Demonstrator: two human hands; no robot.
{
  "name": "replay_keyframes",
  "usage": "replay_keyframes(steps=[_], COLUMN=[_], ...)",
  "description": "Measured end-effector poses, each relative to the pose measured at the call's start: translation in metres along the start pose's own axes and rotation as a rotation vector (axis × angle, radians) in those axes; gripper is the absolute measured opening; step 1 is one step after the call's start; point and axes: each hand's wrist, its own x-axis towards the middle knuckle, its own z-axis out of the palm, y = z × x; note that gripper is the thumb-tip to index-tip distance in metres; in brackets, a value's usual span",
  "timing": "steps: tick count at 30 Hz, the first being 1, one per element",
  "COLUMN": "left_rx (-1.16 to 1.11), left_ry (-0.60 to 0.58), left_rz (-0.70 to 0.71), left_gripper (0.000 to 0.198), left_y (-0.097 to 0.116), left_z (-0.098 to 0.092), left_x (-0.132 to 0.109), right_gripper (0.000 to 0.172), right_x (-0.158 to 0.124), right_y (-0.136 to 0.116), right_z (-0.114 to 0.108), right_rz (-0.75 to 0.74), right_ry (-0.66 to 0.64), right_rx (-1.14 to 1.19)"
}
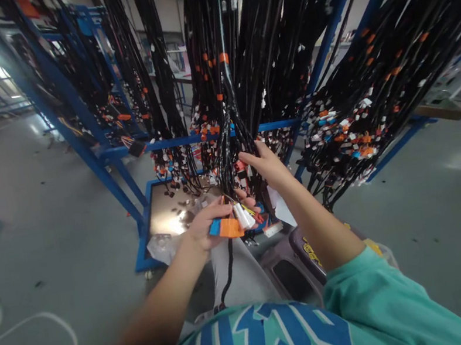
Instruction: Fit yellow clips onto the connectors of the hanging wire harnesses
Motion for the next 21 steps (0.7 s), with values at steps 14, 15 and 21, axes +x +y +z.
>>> replay_keyframes(steps=[14, 15, 21], left_rx=[0.028, 0.023, 0.216], left_ry=[0.253, 0.251, 0.419], left_rz=[0.092, 0.098, 0.307], left_gripper=[0.021, 0.027, 0.045], left_y=[0.008, 0.010, 0.011], left_z=[0.023, 0.024, 0.022], left_x=[-0.014, -0.016, -0.043], right_gripper=[0.027, 0.021, 0.018], right_x=[-0.022, -0.018, -0.006], right_y=[-0.037, -0.035, -0.034], right_z=[0.020, 0.021, 0.027], right_rz=[-1.033, -1.045, -0.982], right_ry=[-0.404, -0.419, -0.397], right_rx=[-0.819, -0.793, -0.665])
